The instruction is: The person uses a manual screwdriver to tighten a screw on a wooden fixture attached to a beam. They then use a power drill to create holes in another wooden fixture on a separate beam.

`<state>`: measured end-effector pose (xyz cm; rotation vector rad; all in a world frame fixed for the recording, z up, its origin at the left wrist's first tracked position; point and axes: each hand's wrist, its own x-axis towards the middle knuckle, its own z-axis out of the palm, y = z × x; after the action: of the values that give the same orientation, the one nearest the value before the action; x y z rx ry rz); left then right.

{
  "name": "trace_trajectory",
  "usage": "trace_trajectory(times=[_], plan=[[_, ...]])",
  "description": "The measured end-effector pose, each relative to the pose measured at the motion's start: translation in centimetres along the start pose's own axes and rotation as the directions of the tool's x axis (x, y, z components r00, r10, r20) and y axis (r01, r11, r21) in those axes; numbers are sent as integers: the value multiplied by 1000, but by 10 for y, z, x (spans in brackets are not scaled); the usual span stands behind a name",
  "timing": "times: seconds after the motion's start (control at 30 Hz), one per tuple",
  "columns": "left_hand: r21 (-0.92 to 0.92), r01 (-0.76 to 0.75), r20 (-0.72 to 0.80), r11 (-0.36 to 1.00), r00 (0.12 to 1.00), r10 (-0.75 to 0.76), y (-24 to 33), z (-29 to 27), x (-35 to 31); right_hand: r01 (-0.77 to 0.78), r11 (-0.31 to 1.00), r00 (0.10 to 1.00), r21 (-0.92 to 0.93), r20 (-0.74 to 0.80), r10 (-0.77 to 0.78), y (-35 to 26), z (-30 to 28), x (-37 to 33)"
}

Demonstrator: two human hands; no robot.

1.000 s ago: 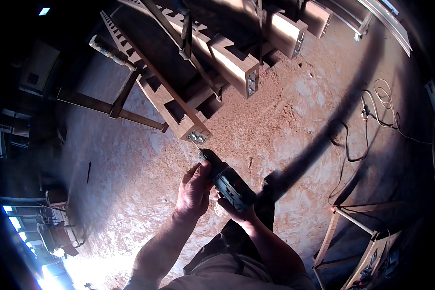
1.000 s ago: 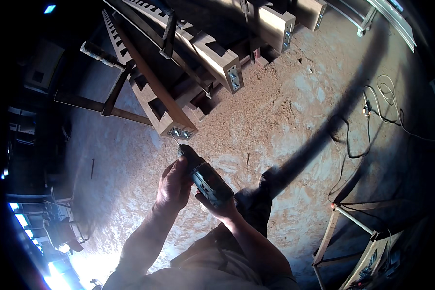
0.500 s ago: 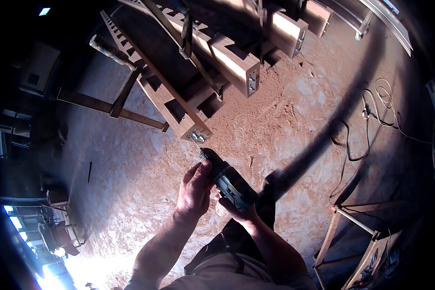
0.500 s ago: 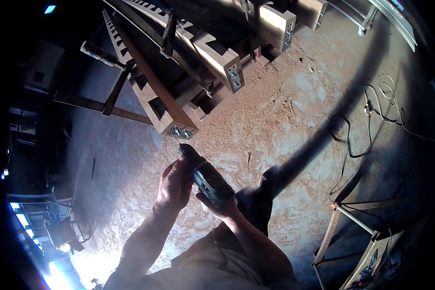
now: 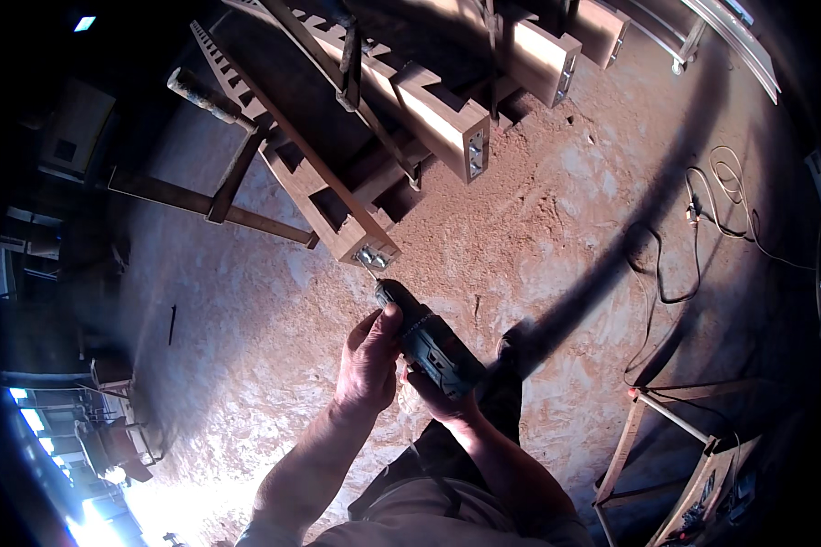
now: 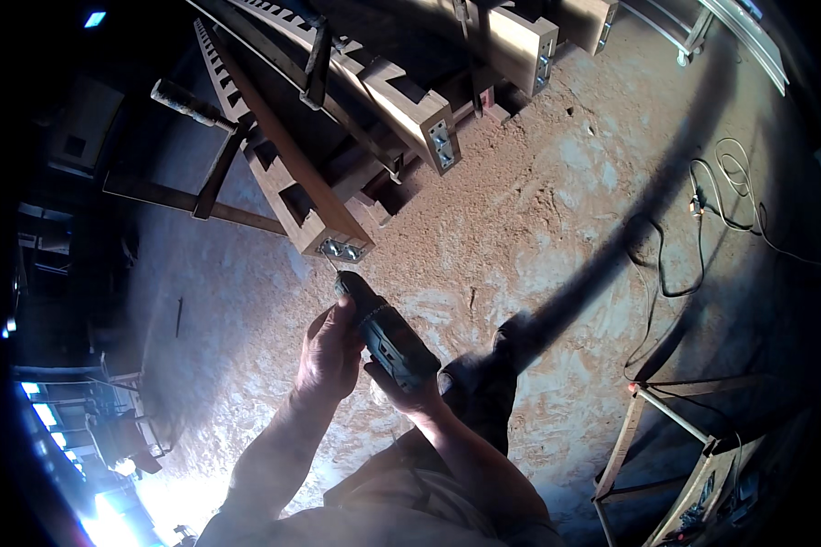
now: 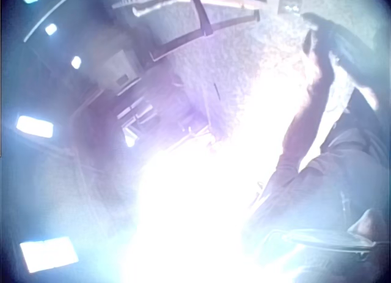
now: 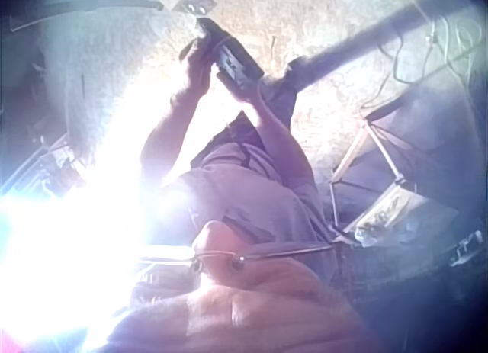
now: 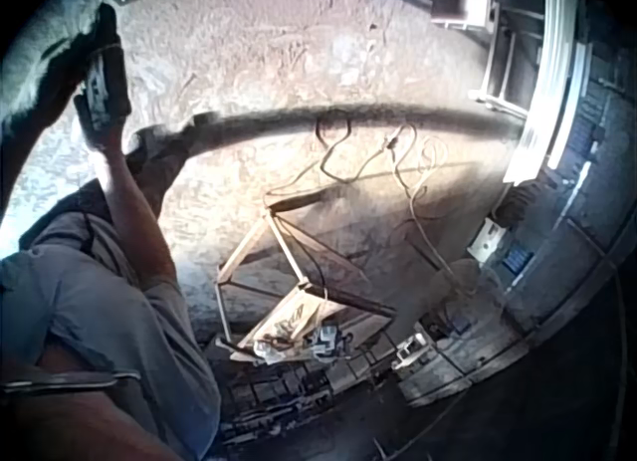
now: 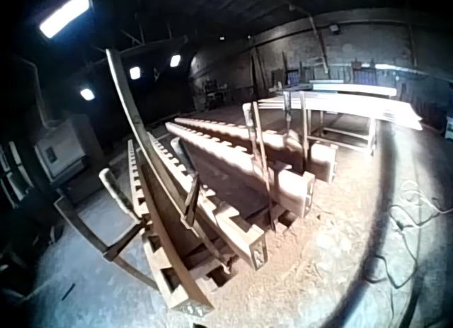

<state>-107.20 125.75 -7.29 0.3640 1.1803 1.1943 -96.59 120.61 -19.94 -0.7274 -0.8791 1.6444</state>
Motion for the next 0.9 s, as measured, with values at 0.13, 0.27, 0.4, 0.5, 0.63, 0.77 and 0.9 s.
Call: trace_trajectory(times=[0.13,0.27,0.4,0.5,0.63,0.77,0.9], plan=[[-18,36,-10,999,999,-36,-1,0,-1,-27,999,999,39,-29,28,-8,7,2],[-18,34,2,999,999,-34,-1,1,-2,-16,999,999,38,-36,17,-8,9,1],[0,23,-9,1000,1000,-23,-1,2,-2,2,1000,999,31,-36,-1,-9,10,3],[4,18,1,1000,1000,-18,0,2,-2,3,1000,999,12,-39,-3,-12,12,4],[4,2,-19,1000,1000,-2,0,6,-2,4,1000,1000,-21,-14,-5,-11,12,5],[4,-10,41,1000,999,10,-5,-2,-2,34,996,999,-76,-25,-36,-13,12,5],[27,-46,74,999,996,44,-12,-8,-1,30,992,997,-119,-70,-38,-19,17,8]])
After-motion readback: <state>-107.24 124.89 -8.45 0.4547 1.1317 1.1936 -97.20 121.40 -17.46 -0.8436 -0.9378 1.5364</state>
